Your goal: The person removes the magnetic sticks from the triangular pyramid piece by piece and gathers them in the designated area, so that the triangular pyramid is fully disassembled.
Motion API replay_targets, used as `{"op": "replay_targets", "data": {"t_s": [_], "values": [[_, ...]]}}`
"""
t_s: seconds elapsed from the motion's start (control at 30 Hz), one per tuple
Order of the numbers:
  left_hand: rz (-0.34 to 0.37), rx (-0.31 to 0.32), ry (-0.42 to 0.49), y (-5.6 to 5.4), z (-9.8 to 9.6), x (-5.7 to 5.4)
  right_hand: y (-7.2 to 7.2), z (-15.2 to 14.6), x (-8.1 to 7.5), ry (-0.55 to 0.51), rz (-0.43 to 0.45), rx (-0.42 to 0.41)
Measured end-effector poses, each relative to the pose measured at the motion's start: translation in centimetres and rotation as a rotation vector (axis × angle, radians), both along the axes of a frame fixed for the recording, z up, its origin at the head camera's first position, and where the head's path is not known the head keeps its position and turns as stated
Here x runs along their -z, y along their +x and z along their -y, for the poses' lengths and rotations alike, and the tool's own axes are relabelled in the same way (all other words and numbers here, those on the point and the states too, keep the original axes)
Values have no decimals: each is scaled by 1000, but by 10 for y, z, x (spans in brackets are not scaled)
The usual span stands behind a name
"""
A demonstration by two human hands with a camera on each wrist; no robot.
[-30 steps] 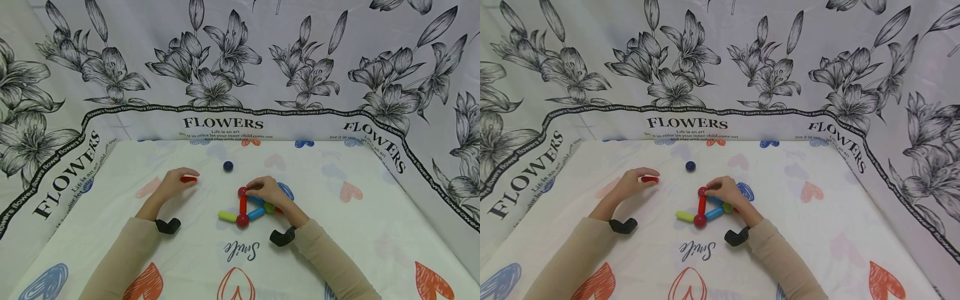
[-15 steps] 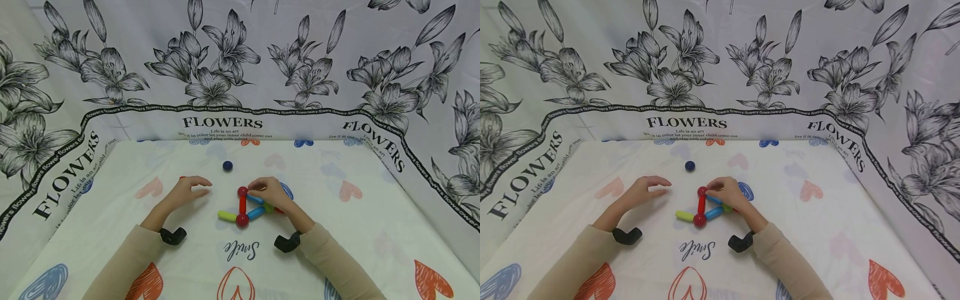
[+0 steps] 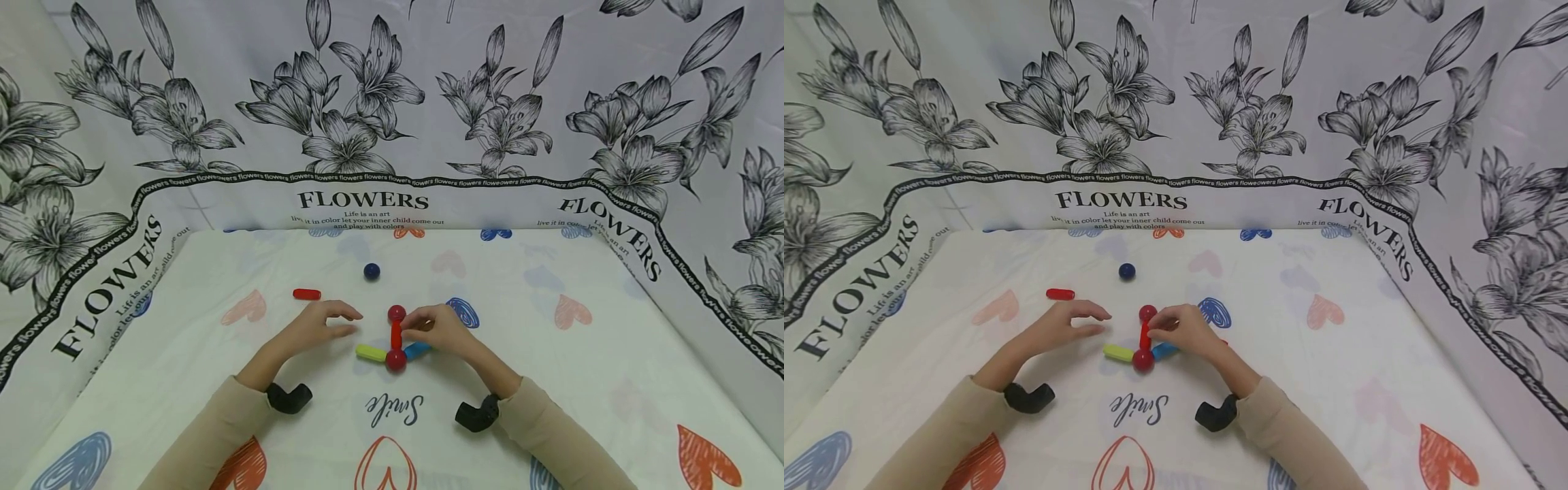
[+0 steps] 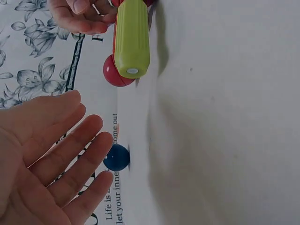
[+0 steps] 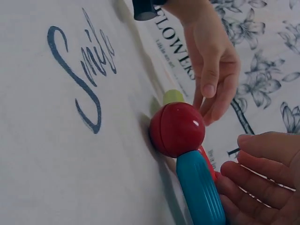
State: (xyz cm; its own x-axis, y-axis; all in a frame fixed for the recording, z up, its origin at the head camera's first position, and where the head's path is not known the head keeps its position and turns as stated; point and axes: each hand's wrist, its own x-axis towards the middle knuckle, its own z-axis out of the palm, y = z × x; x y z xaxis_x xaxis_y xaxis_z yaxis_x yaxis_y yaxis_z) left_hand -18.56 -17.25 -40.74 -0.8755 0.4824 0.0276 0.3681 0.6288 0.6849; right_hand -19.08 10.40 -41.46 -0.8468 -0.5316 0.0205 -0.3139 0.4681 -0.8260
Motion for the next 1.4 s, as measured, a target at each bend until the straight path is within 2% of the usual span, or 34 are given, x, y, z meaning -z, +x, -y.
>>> {"op": "replay_targets", "data": {"t_s": [0.2,0.4,0.6,0.83,1.1,1.4], "values": [[28,57,2,5,-8,-2,7,-1,4,42,-46,-80],[48,89,7,7,-14,0,12,1,7,88,-134,-142],[101,106,13,11,-19,3,15,3,6,140,-169,-193],[134,124,-1,12,-27,6,18,5,4,183,-181,-182],[108,178,-34,12,-31,7,18,6,4,168,-178,-181],[88,202,-53,14,-33,7,18,6,5,160,-173,-180]]}}
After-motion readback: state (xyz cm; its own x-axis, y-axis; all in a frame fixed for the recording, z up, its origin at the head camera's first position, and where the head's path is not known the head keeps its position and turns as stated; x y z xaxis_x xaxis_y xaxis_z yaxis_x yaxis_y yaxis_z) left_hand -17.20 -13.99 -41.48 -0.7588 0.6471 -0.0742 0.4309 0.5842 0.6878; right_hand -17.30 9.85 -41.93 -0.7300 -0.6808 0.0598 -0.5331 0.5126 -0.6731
